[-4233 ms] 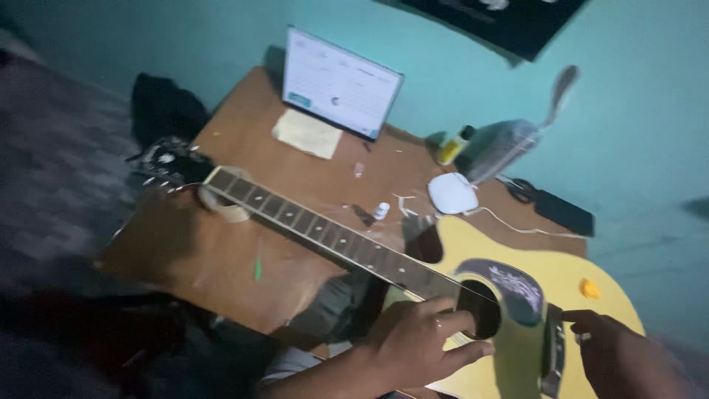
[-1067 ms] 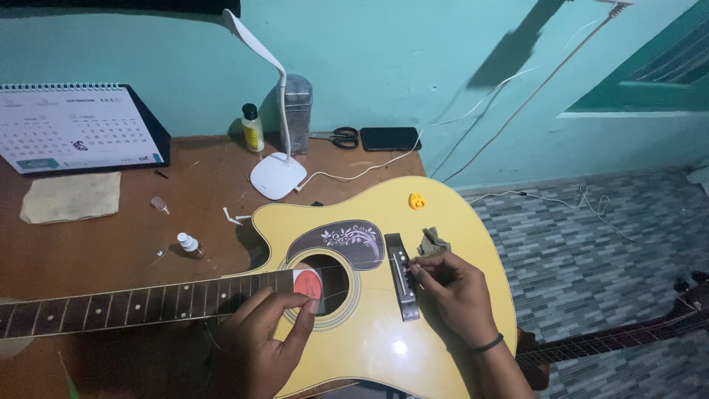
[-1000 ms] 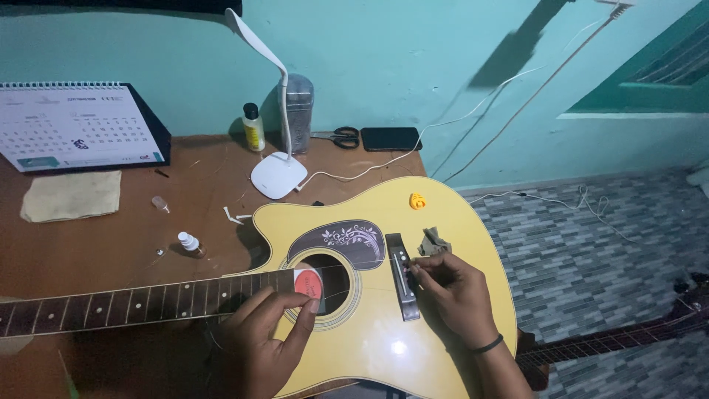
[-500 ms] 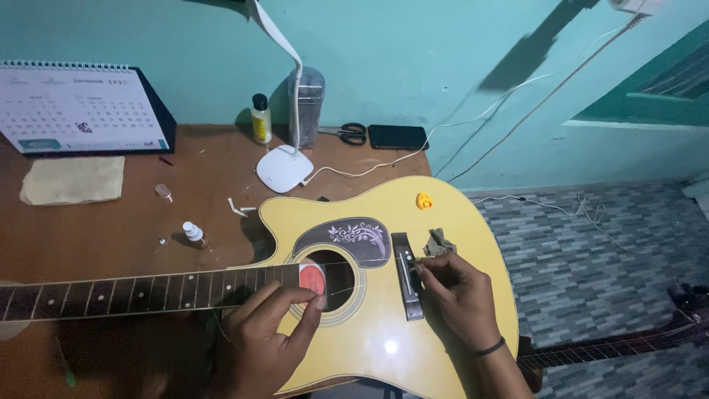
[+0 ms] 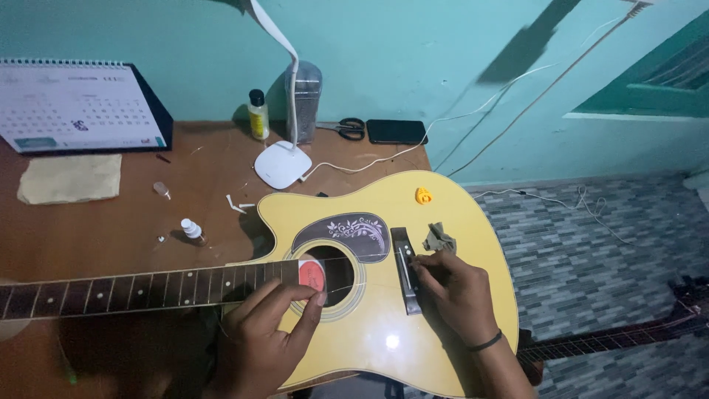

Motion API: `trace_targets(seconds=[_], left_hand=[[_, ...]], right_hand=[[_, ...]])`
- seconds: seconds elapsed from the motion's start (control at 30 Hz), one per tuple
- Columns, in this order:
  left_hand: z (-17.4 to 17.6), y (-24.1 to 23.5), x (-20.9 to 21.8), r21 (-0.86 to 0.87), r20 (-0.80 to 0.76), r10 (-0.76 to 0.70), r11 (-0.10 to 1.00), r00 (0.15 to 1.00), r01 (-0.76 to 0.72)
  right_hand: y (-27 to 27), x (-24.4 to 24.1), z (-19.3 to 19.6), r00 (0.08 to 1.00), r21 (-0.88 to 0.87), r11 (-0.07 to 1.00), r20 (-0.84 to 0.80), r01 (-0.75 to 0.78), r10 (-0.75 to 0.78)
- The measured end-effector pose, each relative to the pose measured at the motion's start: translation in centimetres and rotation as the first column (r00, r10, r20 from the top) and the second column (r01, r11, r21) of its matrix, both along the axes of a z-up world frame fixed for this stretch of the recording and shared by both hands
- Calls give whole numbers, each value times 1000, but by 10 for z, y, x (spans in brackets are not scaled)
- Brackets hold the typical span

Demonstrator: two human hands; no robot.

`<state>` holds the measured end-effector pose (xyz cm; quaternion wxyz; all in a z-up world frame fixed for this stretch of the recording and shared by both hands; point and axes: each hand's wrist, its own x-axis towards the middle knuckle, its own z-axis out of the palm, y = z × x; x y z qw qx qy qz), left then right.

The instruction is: The person replaces a guitar string on an acoustic guitar. They thread the new string through the soundhole, pull it through the bridge, and then wind it onto the tuning peg at the headstock.

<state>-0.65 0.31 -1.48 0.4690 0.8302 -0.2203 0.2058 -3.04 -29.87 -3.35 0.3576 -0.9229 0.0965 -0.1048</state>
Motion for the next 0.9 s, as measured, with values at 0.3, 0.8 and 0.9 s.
trace_targets(seconds=[0.3,0.8,0.9], left_hand=[[-2,-4,-5,-25,-6,42,999,999,-42],[-6,6,-3,-16,-92,14,1000,996,-15],[-4,4,-3,-6,-69,23,1000,997,-23]], right_hand=[[-9,0,-4,986,-171,971,-12,-168,169],[5,23,35,924,157,980,-380,123,-54],[1,21,26,928,88,990,-366,112,-72]])
